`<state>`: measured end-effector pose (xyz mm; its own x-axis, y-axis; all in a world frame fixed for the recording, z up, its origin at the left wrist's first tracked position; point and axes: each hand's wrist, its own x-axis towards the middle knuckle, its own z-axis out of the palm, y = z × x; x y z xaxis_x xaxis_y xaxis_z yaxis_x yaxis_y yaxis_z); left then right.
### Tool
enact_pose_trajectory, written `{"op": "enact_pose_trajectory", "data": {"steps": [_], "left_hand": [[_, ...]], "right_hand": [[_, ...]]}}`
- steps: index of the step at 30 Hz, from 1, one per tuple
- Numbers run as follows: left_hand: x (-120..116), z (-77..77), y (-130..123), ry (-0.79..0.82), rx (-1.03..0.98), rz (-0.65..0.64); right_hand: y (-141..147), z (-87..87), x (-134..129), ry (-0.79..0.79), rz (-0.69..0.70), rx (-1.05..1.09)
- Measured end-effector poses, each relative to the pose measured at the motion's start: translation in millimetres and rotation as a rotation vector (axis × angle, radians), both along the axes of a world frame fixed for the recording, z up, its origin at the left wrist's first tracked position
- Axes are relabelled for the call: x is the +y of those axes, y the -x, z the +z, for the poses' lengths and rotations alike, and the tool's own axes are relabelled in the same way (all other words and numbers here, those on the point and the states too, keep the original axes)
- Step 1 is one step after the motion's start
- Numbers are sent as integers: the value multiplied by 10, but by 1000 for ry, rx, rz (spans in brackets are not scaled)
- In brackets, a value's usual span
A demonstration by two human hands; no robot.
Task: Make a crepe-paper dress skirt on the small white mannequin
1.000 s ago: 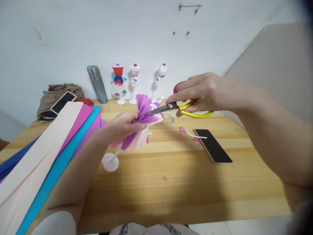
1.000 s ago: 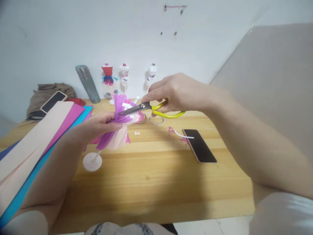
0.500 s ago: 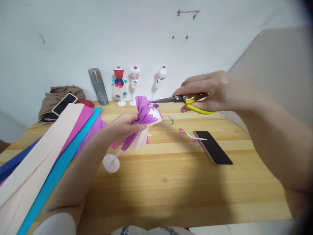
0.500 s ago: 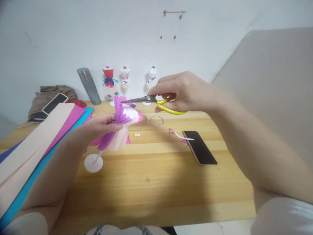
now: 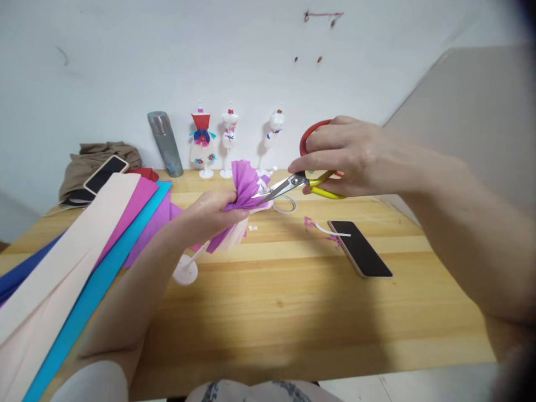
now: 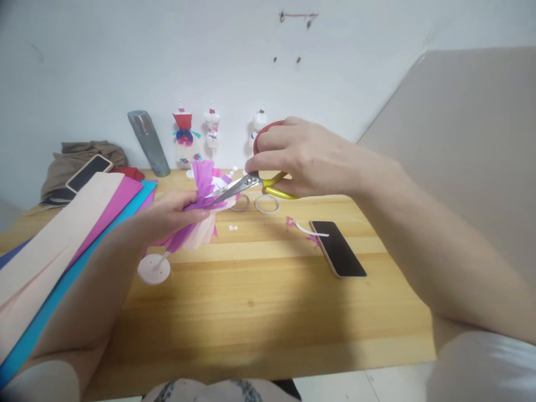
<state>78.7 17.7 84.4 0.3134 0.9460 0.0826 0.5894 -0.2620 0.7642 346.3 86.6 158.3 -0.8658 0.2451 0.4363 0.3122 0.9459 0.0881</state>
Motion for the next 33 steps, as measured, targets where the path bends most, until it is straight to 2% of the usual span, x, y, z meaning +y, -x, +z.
{"op": "enact_pose_trajectory", "data": {"steps": [7,12,17,22,26,30,33], "left_hand": [[27,-61,2,-80,37,7],[17,-89,8,-28,-76,-34],[-6,-71,-2,1,-131,-59],[-14,-59,-30,10,-181,-12],[15,-94,-24,-115,-98,103],[36,-136,-33,-285,-74,193],[25,-147,-70,-345,-111,240]], "right_hand": [[45,4,-19,25,-16,5],[-2,-22,12,29,-53,38],[-19,12,50,0,2,-17],[-8,2,-26,110,-72,140],[8,-117,-126,100,-49,325],[151,-355,-292,230,-137,494],[334,-576,-467,338,-128,605]]}}
